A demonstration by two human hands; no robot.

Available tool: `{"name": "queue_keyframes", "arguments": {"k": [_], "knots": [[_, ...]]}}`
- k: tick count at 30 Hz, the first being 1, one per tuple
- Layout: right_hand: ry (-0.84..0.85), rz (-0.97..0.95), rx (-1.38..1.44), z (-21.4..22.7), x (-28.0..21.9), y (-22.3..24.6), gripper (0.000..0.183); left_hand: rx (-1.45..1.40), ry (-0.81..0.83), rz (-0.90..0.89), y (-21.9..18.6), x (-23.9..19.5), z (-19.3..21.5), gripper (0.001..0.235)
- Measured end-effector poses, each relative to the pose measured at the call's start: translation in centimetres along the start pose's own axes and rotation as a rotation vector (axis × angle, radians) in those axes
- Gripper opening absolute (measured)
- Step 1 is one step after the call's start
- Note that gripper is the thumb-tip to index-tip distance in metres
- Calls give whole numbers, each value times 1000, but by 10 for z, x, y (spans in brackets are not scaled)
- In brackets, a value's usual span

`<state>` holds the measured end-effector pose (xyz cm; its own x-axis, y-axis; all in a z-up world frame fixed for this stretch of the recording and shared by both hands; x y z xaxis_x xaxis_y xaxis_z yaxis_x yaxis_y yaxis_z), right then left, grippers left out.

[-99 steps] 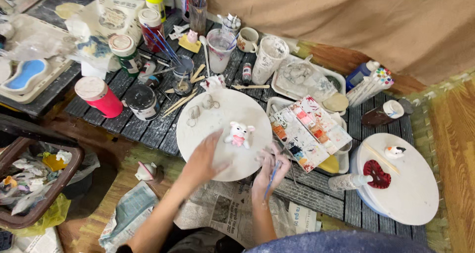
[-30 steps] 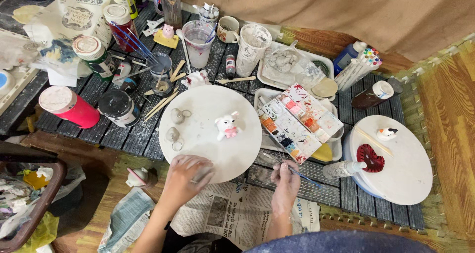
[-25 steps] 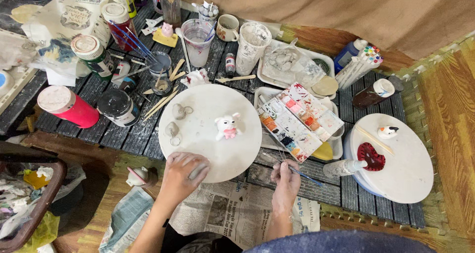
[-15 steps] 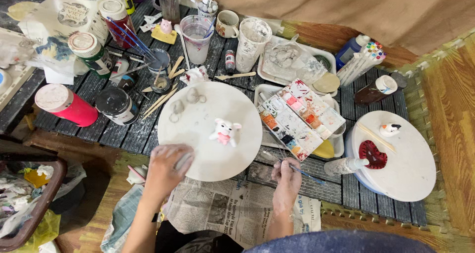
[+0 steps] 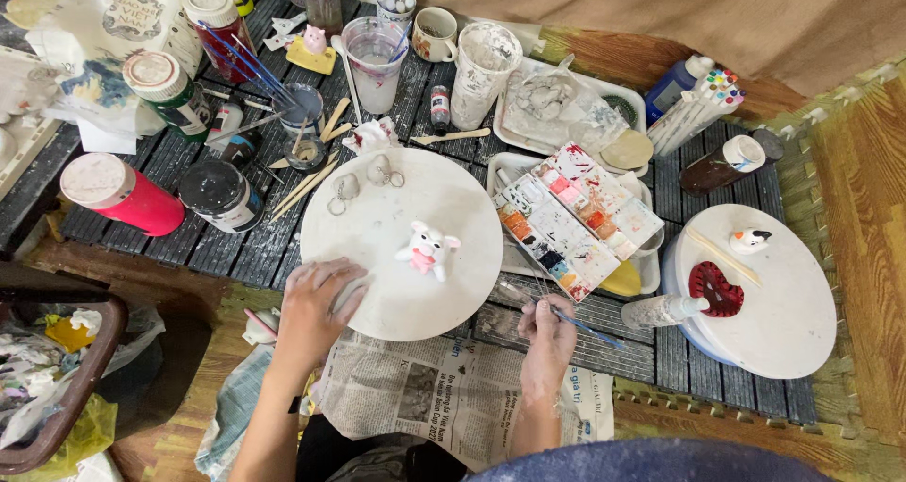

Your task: The person paints a small white figurine with a pink bow using a fine brush. They repeatedly dip the brush into a paint palette and apply color to the figurine's face and bow while holding it on a rotating stand.

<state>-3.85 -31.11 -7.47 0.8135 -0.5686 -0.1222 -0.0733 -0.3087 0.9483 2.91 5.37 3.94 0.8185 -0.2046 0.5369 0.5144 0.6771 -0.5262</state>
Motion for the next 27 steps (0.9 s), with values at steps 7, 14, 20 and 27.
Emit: {"name": "queue_keyframes", "arguments": {"k": [7,14,20,27], "knots": [[26,1,13,-7,-3,7,28,-41,-8,3,7,1,0,22],[47,-8,75,-9,-2,11,26,17,-20,-1,-1,-1,1,24],[6,15,60,-6,3,8,18,26,-41,-33,-14,2,3,24],[75,266,-52,-51,39,59,11,-39,60,-23,-14,20,-16,19]]}}
Point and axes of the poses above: each hand's wrist, its own x-axis towards the middle knuckle, its own z-axis out of the back of the hand, y = z × x, the point moved 9 cm from there along x, towards the middle knuckle, and after that the axes turned 3 degrees about -z, right-handed, at the moved point
